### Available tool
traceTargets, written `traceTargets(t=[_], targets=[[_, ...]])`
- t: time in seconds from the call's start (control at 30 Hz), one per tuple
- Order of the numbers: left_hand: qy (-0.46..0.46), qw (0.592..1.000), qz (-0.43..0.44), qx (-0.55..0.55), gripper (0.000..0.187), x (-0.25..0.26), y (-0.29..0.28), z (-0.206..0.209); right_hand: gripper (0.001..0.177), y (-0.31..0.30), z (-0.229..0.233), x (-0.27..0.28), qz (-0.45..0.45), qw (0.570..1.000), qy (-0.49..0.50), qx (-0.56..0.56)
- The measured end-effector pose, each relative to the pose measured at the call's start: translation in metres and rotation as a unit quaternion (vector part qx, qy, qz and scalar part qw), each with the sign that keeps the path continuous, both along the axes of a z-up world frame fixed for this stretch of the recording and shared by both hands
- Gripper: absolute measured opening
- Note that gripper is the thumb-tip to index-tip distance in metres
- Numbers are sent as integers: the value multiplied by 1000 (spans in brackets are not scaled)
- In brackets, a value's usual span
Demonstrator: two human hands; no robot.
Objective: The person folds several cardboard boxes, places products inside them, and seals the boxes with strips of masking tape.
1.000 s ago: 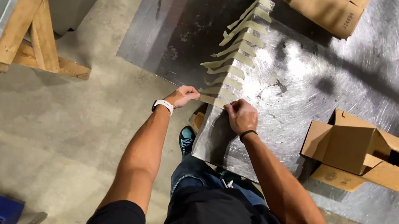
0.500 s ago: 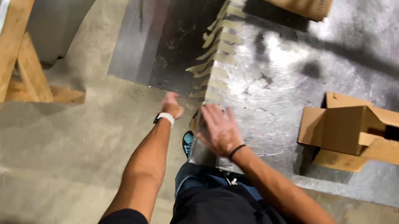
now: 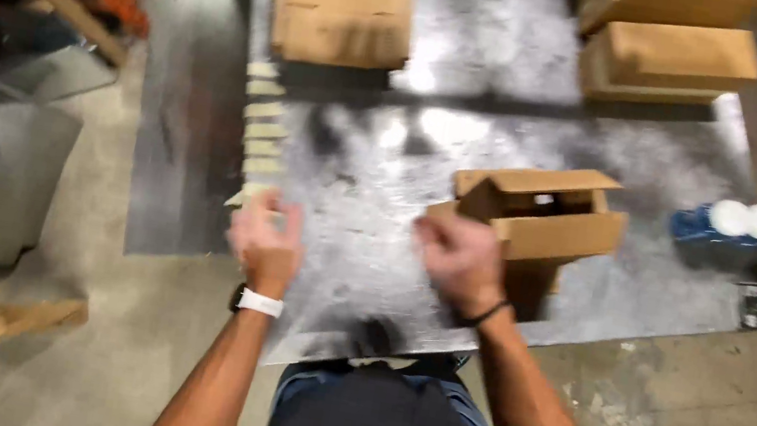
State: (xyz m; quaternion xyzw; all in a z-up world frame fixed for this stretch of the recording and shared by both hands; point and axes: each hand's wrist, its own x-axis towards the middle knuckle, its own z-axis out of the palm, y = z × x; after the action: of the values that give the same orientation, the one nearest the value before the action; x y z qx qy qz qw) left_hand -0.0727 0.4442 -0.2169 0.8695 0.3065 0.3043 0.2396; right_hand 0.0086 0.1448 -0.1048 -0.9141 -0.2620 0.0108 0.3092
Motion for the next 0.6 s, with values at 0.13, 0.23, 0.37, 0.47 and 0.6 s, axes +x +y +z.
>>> traceTargets(t=[0.13, 0.23, 0.37, 0.47, 0.6], targets=[[-111, 935, -309, -135, 22, 61, -147, 59, 14, -176, 19, 99, -265, 949, -161, 62], [-76, 924, -335, -168, 30, 114, -225, 32, 18, -280, -13, 162, -251, 962, 70, 75], [132, 889, -278, -338, 104, 141, -280, 74, 34, -299, 6, 175, -24, 925, 362, 118], [292, 843, -268, -365, 151, 130, -317, 163, 114, -304, 9, 165, 53, 955, 288, -35], [385, 844, -212, -307, 179, 133, -356, 141, 157, -275, 28, 144, 162, 937, 233, -205]])
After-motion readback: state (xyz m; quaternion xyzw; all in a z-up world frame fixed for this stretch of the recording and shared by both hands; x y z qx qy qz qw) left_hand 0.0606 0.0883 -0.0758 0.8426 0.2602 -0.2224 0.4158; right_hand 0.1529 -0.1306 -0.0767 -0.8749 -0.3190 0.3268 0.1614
